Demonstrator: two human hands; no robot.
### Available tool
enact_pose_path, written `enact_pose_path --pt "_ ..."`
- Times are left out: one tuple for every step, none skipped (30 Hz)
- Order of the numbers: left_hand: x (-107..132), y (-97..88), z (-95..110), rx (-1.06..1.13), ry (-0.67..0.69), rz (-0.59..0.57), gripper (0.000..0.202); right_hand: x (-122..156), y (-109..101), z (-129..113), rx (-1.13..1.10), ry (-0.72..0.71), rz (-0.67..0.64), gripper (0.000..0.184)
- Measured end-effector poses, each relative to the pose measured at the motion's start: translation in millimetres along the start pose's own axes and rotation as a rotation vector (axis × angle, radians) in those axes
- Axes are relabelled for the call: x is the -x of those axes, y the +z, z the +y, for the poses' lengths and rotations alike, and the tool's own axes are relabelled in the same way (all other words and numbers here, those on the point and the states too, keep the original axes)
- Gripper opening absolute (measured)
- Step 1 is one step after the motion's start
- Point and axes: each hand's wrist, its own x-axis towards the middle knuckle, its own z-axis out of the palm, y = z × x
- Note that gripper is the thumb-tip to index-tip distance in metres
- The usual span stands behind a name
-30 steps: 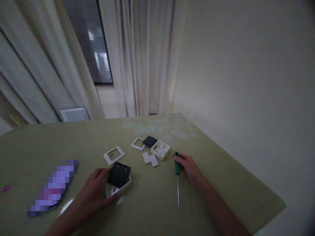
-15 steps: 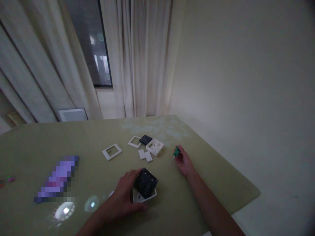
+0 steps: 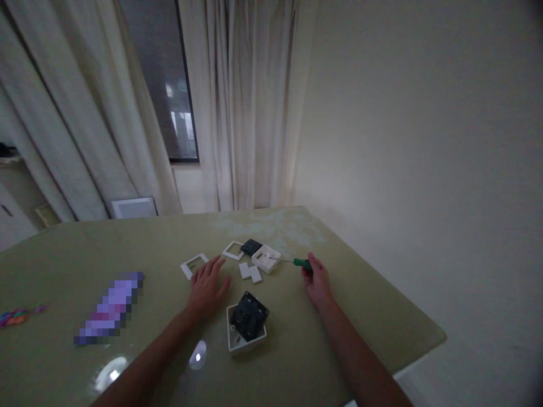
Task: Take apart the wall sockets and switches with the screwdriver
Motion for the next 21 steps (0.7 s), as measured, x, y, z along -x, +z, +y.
enact_pose_path --pt "-9.4 3.2 0.7 -0.040 -0.020 0.017 0.050 -0.4 -0.8 0.1 0.029 -0.041 0.002 0.040" --pt "-17.6 6.0 1.2 -0.077 -0.050 0.036 0.051 -0.9 -1.4 0.2 0.061 -0.084 0.003 0.040" --pt "-24.3 8.3 1.3 -0.109 -0.084 0.052 0.052 -1.4 -1.8 0.4 0.093 -0.127 0.006 0.040" --pt "-29.3 10.2 1.0 -0.136 -0.117 0.065 0.053 -2.0 -1.8 0.9 0.128 -0.169 0.009 0.040" --pt "-32.6 11.6 0.3 -0.158 -0.148 0.074 0.054 -2.6 -1.5 1.8 0.163 -0.209 0.013 0.040" --pt "-34.4 12.5 -0.8 -0.176 -0.174 0.080 0.055 -3.4 -0.8 2.9 0.199 -0.246 0.016 0.040" --pt "-35.0 13.1 -2.2 -0.190 -0.195 0.085 0.057 -4.3 0.1 4.3 0.235 -0.277 0.019 0.039" --pt "-35.0 13.3 -3.7 -0.202 -0.214 0.090 0.058 -5.4 1.3 5.8 0.270 -0.304 0.021 0.039" --pt "-34.5 13.4 -5.1 -0.212 -0.234 0.097 0.060 -6.6 2.6 7.3 0.304 -0.327 0.023 0.039" --pt "-34.0 13.3 -6.3 -0.220 -0.252 0.103 0.061 -7.8 3.8 8.7 0.337 -0.346 0.025 0.039" --pt "-33.6 13.3 -7.1 -0.226 -0.266 0.107 0.061 -9.1 5.1 9.9 0.368 -0.365 0.028 0.040" --pt "-33.2 13.2 -7.5 -0.229 -0.275 0.110 0.061 -10.5 6.2 10.9 0.398 -0.383 0.030 0.040" --pt "-33.1 13.2 -7.6 -0.229 -0.279 0.110 0.061 -11.8 7.3 11.7 0.425 -0.401 0.032 0.040" --pt "-33.0 13.2 -7.2 -0.225 -0.279 0.110 0.060 -13.1 8.2 12.4 0.451 -0.420 0.032 0.039" --pt "-32.9 13.2 -6.6 -0.217 -0.274 0.108 0.059 -14.3 9.1 12.9 0.474 -0.439 0.031 0.039" --pt "-32.9 13.0 -5.9 -0.205 -0.268 0.107 0.059 -15.4 9.8 13.3 0.495 -0.459 0.031 0.039" --pt "-32.9 12.6 -5.1 -0.190 -0.261 0.106 0.059 -16.3 10.5 13.7 0.514 -0.479 0.031 0.039" --pt "-32.9 11.9 -4.4 -0.172 -0.256 0.107 0.059 -17.2 11.0 14.0 0.533 -0.498 0.032 0.038" --pt "-33.1 10.9 -3.8 -0.152 -0.252 0.109 0.058 -17.9 11.4 14.2 0.551 -0.516 0.033 0.038" --pt "-33.2 9.6 -3.3 -0.128 -0.248 0.109 0.058 -18.6 11.7 14.3 0.569 -0.534 0.036 0.037" --pt "-33.3 7.8 -2.8 -0.099 -0.244 0.109 0.057 -19.3 11.9 14.3 0.587 -0.550 0.037 0.036"
